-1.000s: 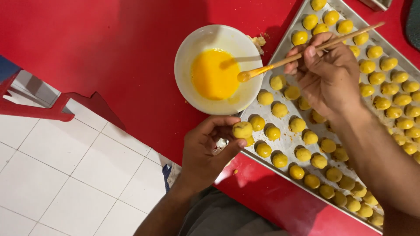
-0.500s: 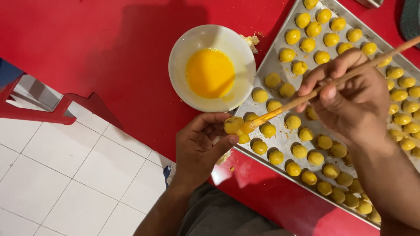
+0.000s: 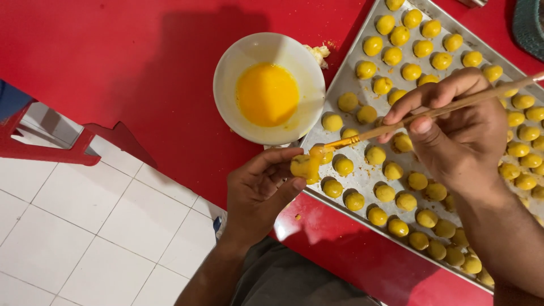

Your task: Applying egg wash to small round pastries on a baking tray using a brush

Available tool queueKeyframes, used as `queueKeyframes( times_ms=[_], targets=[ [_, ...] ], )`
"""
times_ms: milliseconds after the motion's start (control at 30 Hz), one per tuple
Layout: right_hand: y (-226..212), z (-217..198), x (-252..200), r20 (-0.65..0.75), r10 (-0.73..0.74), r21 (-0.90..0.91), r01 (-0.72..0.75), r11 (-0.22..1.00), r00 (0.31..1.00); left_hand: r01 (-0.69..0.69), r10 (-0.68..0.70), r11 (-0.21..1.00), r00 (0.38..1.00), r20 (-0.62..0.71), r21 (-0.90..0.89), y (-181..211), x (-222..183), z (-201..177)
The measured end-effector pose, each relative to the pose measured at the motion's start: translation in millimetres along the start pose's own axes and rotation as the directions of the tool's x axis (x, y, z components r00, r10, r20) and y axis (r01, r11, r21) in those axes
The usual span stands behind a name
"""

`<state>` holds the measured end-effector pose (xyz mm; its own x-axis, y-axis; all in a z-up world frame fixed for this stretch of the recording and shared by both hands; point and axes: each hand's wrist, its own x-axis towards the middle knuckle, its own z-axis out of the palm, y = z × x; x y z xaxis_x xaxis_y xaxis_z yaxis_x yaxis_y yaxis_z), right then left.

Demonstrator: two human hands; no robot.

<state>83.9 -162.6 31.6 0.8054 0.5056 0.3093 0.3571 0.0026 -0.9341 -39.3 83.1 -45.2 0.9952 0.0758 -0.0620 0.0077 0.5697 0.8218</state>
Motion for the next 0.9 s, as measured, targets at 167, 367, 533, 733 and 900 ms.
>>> queueKeyframes(
  times_ms=[167, 367, 533, 733, 900],
  targets=[
    [-12.9, 2.1, -1.3, -0.012, -0.009, -0.089, 0.008, 0.996, 1.000, 0.004, -0.004, 1.000, 1.000, 0.010, -0.005, -0.3, 1.2, 2.0],
    [-24.3, 7.1, -8.3, 0.069, -0.119, -0.148, 0.128, 0.981, 0.991, -0.123, 0.148, 0.938, 0.988, -0.053, 0.325, 12.8, 5.0, 9.9],
    [-32.0, 16.1, -12.2, 0.086, -0.091, -0.179, 0.106, 0.978, 0.992, -0.302, 0.315, 0.783, 0.946, 0.071, 0.545, 15.7, 6.5, 8.7],
    [-32.6, 9.2, -2.2, 0.107, -0.117, -0.226, 0.139, 0.964, 0.987, -0.333, 0.317, 0.779, 0.940, 0.123, 0.532, 17.7, 4.7, 8.1],
    [-33.1, 8.5, -0.5, 0.101, -0.153, -0.256, 0.174, 0.951, 0.983, -0.316, 0.292, 0.810, 0.948, 0.126, 0.494, 16.1, 4.2, 6.4]
  ],
)
